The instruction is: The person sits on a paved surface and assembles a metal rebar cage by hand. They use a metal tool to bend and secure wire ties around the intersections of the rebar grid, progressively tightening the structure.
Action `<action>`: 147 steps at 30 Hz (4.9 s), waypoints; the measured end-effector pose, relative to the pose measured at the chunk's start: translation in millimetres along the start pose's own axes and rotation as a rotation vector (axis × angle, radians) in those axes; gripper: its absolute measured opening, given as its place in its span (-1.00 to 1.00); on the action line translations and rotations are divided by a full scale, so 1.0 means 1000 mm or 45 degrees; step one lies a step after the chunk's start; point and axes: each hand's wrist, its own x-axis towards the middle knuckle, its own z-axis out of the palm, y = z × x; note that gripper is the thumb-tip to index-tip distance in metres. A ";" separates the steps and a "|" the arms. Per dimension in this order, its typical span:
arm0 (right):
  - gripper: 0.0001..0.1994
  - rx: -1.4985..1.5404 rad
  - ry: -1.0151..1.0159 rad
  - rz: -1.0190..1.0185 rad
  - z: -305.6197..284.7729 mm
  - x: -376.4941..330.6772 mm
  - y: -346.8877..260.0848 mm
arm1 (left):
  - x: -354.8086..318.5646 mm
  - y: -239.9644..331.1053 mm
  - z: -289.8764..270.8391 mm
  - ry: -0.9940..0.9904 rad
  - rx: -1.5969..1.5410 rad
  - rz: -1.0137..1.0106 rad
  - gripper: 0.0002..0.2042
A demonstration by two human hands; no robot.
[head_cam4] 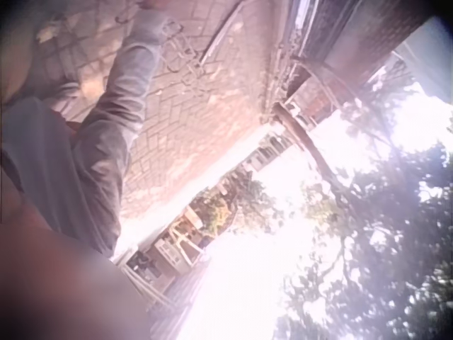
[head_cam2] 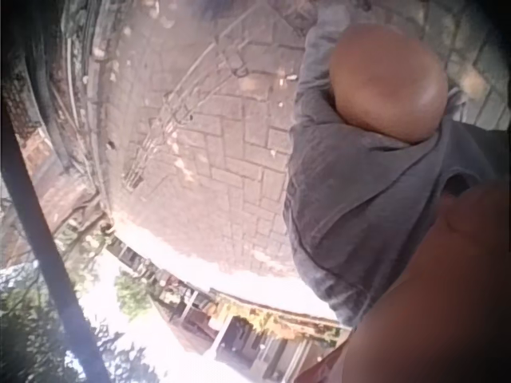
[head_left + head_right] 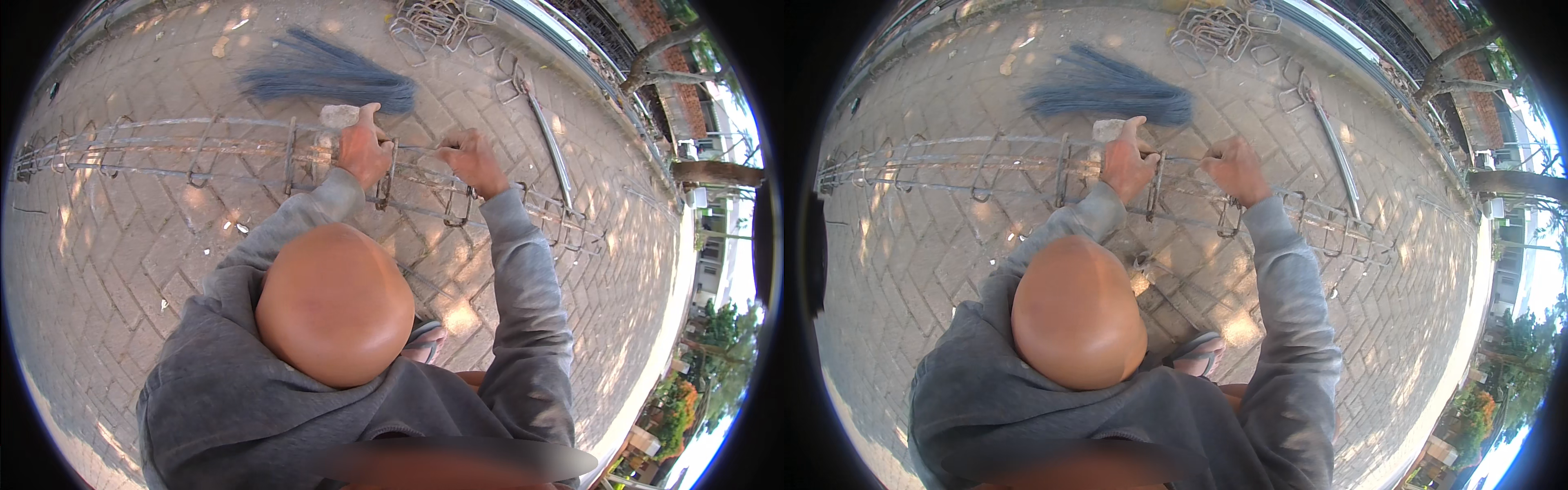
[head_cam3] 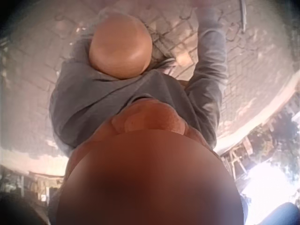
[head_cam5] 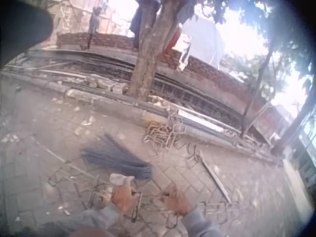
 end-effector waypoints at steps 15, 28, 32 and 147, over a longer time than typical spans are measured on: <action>-0.82 -0.064 0.052 -0.370 0.003 0.021 -0.062 | -0.005 -0.008 0.028 0.019 -0.087 0.110 -0.31; -0.90 -0.450 -0.164 -0.687 0.024 0.100 -0.054 | 0.005 -0.008 0.031 0.021 -0.068 -0.145 0.02; -0.85 -0.438 -0.207 -0.472 0.028 0.105 -0.021 | 0.010 -0.006 0.023 0.119 -0.147 -0.054 0.06; -0.36 -1.922 -0.620 -1.332 -0.119 0.110 -0.146 | 0.107 -0.040 -0.019 -1.153 0.712 0.818 -0.76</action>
